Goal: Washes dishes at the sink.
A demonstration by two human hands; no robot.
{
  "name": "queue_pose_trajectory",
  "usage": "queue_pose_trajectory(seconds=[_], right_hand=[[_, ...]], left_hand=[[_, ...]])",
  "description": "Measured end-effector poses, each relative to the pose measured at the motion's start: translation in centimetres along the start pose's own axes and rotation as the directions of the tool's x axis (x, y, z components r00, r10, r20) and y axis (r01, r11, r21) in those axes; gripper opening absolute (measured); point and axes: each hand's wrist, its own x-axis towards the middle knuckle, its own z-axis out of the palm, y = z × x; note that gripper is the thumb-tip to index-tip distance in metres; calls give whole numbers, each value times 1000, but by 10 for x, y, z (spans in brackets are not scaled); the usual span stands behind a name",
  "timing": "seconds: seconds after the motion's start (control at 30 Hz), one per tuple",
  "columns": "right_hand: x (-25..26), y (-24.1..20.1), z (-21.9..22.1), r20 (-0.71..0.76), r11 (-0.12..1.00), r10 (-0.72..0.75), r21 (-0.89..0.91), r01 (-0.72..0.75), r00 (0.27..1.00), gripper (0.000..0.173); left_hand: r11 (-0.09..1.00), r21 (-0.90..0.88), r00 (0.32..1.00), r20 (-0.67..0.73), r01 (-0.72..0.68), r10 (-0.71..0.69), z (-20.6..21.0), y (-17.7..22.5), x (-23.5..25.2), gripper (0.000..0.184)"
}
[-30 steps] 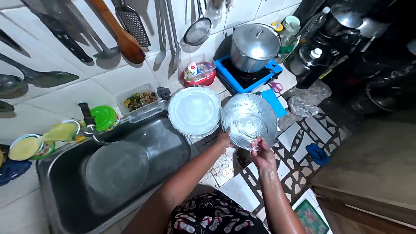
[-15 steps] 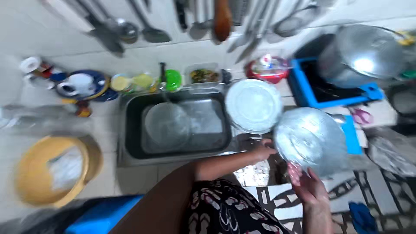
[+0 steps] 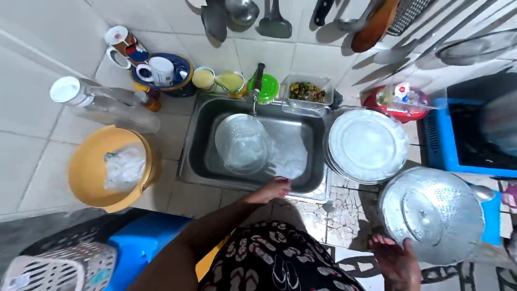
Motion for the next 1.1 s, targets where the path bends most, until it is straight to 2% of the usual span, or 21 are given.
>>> queue_pose_trajectory(seconds=[0.07,0.1,0.13,0.17,0.23,0.27,0.3,0.4,0.47,0.5,0.57,0.6,0.67,0.77,0.83,0.9,0.97,1.03,1.1], right_hand=[[2,0,-1,11,1000,7,13,-7,1000,65],[1,0,-1,16,1000,4,16,-4,1000,67],[-1,1,0,25,1000,3,15,-4,1000,68],[-5,1,2,42,1000,10,0,-10,999,69],[-13,6,14,107,995,43,-91,-34,993,70],[-20,11,26,142,982,51,-188,-24,989,69],[-27,17,43,185,952,50,-305,9,981,65],[-42,47,118,411,823,12,-522,225,912,38],[-46,71,183,603,670,36,-606,429,797,26],[-45,81,218,683,531,69,-642,553,727,29],[-37,101,288,771,157,158,-636,755,617,49],[-30,114,319,784,1,190,-602,798,591,58],[-7,142,368,808,-195,195,-524,829,556,68],[20,166,407,832,-282,148,-483,829,535,71],[20,171,418,835,-278,102,-498,821,541,72],[17,178,421,839,-293,93,-492,820,537,76],[16,181,422,847,-322,105,-466,824,521,81],[16,182,419,856,-347,107,-445,826,506,84],[18,178,419,860,-349,95,-442,826,501,85]], left_hand=[[998,24,980,-187,-62,66,-35,5,-1,38],[989,110,941,-313,-95,125,-57,5,3,39],[961,257,872,-443,-98,207,-83,2,11,39],[918,394,781,-558,-48,280,-109,-2,19,43],[845,519,607,-716,130,346,-155,-7,32,64],[830,513,555,-765,218,327,-171,-7,37,75],[838,472,537,-798,273,275,-183,-7,42,84],[883,363,572,-808,297,140,-202,-4,54,89],[889,338,555,-823,309,120,-204,0,54,84],[891,331,537,-835,310,123,-203,2,53,82],[905,300,546,-833,302,94,-205,3,53,75],[917,282,567,-820,282,77,-207,3,52,72],[942,264,604,-792,205,91,-214,1,51,65],[950,307,635,-745,56,204,-215,1,40,54],[941,330,605,-736,-71,303,-206,5,31,44],[932,268,578,-732,-243,361,-190,6,27,41],[898,131,563,-738,-421,372,-171,11,24,39],[862,88,533,-753,-498,385,-155,21,15,38],[858,78,522,-764,-508,379,-147,33,7,42]])
